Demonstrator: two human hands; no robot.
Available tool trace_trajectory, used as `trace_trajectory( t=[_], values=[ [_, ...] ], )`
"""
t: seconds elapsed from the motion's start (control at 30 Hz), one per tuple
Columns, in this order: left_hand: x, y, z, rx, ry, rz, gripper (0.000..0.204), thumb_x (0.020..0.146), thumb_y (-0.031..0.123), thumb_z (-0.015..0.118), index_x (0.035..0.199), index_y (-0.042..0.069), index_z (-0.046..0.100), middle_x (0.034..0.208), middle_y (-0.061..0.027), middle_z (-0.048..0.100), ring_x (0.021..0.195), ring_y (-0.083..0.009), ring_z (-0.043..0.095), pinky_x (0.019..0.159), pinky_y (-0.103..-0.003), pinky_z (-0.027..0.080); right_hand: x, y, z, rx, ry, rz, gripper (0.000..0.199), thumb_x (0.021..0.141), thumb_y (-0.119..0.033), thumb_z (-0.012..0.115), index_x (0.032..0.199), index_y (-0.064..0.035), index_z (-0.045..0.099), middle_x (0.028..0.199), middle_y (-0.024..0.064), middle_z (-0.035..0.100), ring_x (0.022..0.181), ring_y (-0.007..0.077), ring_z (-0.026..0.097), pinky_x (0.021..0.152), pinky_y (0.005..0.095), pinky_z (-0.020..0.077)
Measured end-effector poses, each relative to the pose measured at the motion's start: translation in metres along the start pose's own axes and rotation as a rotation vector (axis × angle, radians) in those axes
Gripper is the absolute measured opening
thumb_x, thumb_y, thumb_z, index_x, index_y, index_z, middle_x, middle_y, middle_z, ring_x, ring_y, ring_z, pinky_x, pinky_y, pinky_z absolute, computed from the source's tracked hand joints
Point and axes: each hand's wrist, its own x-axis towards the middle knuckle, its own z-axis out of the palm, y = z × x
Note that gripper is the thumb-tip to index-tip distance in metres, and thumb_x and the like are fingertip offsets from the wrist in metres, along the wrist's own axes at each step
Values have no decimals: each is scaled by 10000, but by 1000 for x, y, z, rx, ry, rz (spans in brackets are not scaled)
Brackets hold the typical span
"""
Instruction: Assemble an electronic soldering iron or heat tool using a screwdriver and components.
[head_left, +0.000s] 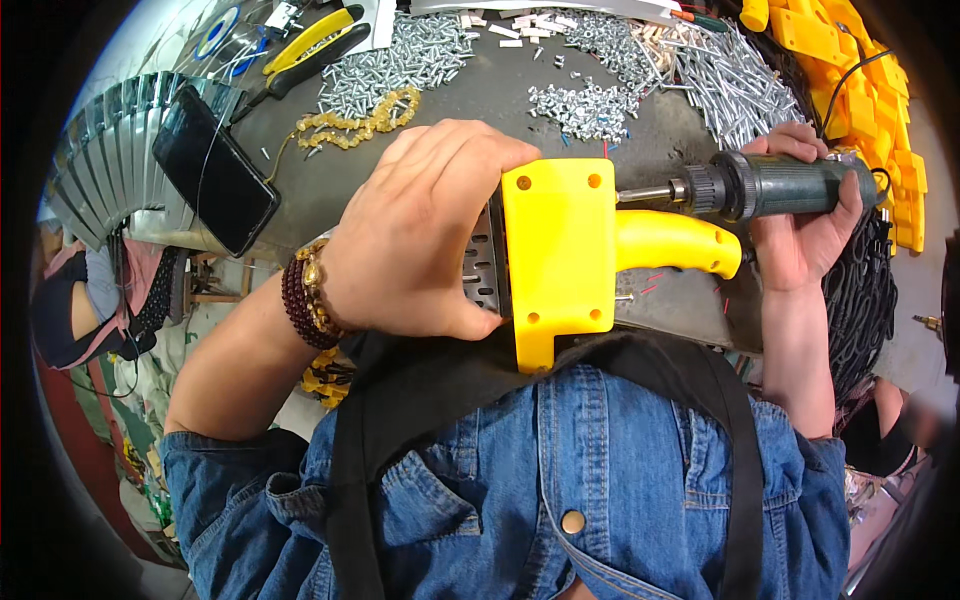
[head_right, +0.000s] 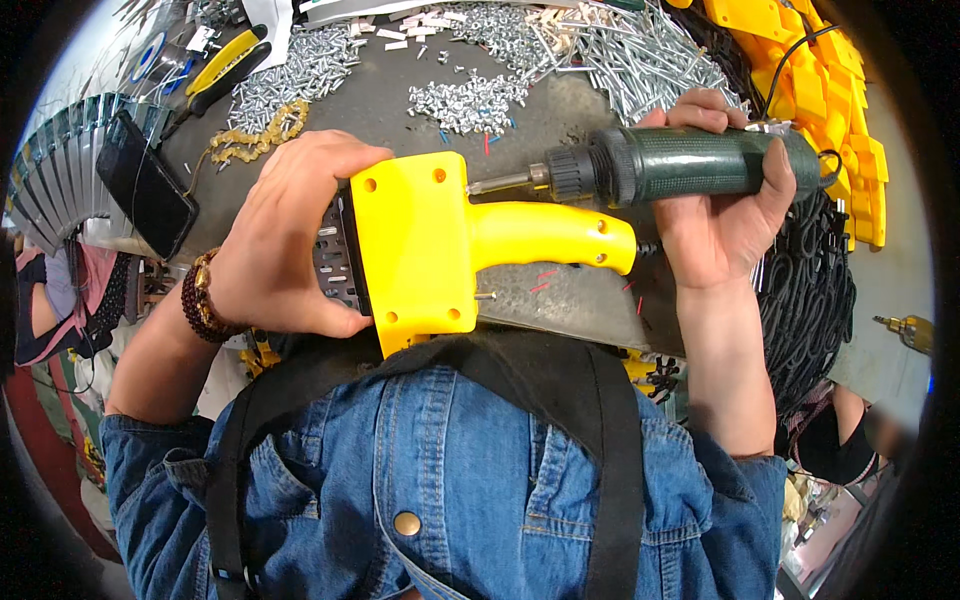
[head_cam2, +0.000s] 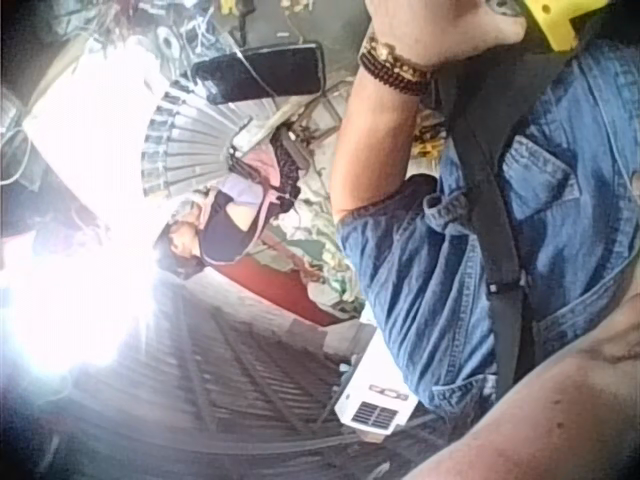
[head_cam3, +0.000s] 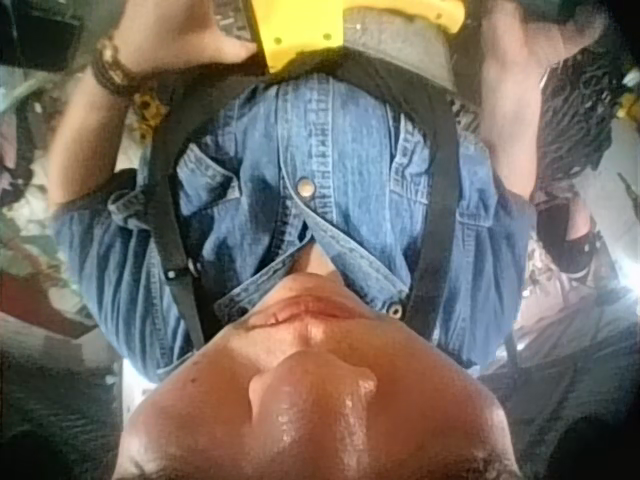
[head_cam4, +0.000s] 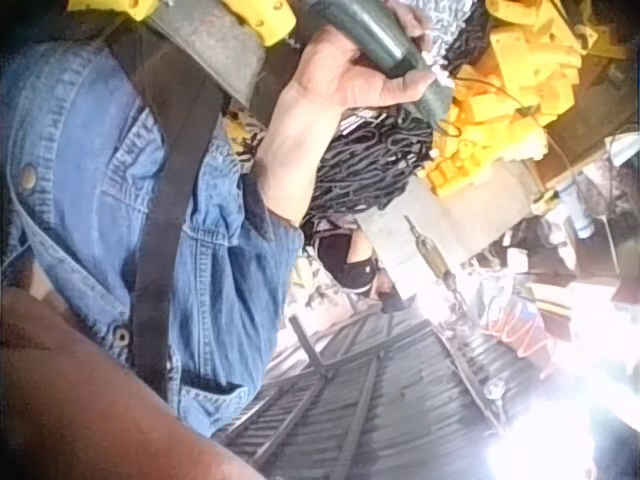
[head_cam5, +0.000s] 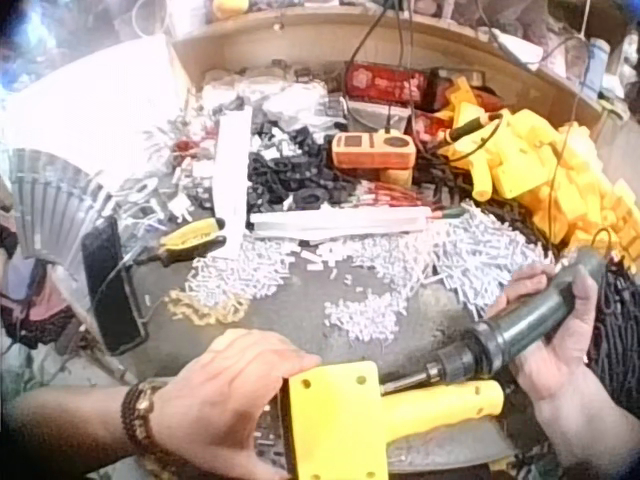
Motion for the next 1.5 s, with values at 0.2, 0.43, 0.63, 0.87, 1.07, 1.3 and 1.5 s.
trace_trajectory(
  t=[0.2, 0.43, 0.63, 0.87, 1.07, 1.3, 1.5],
  values=[
    [0, 1, -2, 1, -59, -18, 936, 509, 296, 865, 1312, 6, 482, 1216, -172, 561, 1178, -372, 527, 1032, -451, 377, -8, 6, -2, 37, -2, -21, 360, 780, -160, 760, 1029, -110, 504, 1107, 45, 493, 1037, 173, 561, 1175, 508, 259],
    [-3, -4, -11, 40, -48, 5, 892, 583, 286, 869, 1334, -5, 487, 1232, -159, 560, 1167, -330, 546, 1023, -422, 398, -11, 13, 15, -107, 53, -47, 448, 804, -203, 766, 1168, -91, 529, 1161, 69, 506, 1073, 184, 561, 1181, 510, 251],
    [13, -33, -35, -7, -74, -326, 240, 814, 73, 725, 1049, 52, 680, 919, -63, 660, 805, -174, 644, 752, -305, 518, -28, 12, 9, -134, 62, -124, 534, 815, -228, 771, 1268, -83, 527, 1190, 100, 518, 1087, 206, 561, 1178, 510, 267],
    [29, -38, -30, 458, -235, 50, 102, 848, 39, 610, 945, 63, 635, 892, -98, 623, 808, -325, 641, 693, -391, 520, -32, 16, 10, -100, 72, -150, 551, 813, -135, 759, 1285, -70, 483, 1193, 83, 482, 1101, 202, 535, 1182, 517, 258],
    [16, -20, -32, 193, 9, -160, 71, 886, 11, 581, 957, 14, 574, 941, -140, 594, 896, -318, 612, 790, -366, 494, -33, 16, 8, -129, 69, -167, 525, 828, -226, 759, 1273, -65, 531, 1180, 87, 514, 1094, 202, 566, 1169, 504, 271],
    [-19, 16, 2, -106, 212, -418, 53, 902, -12, 567, 951, -6, 548, 1007, -133, 619, 931, -248, 594, 872, -323, 465, -32, 14, 8, -118, 53, -141, 515, 837, -223, 754, 1272, -67, 526, 1181, 98, 512, 1106, 209, 556, 1184, 516, 252],
    [-22, 9, 9, -111, 316, -324, 112, 852, 31, 669, 929, 41, 588, 909, -104, 644, 831, -314, 638, 731, -369, 507, -35, 17, 12, -23, 87, -124, 475, 796, -171, 781, 1185, -95, 517, 1147, 65, 511, 1086, 198, 558, 1182, 510, 247]
  ],
)
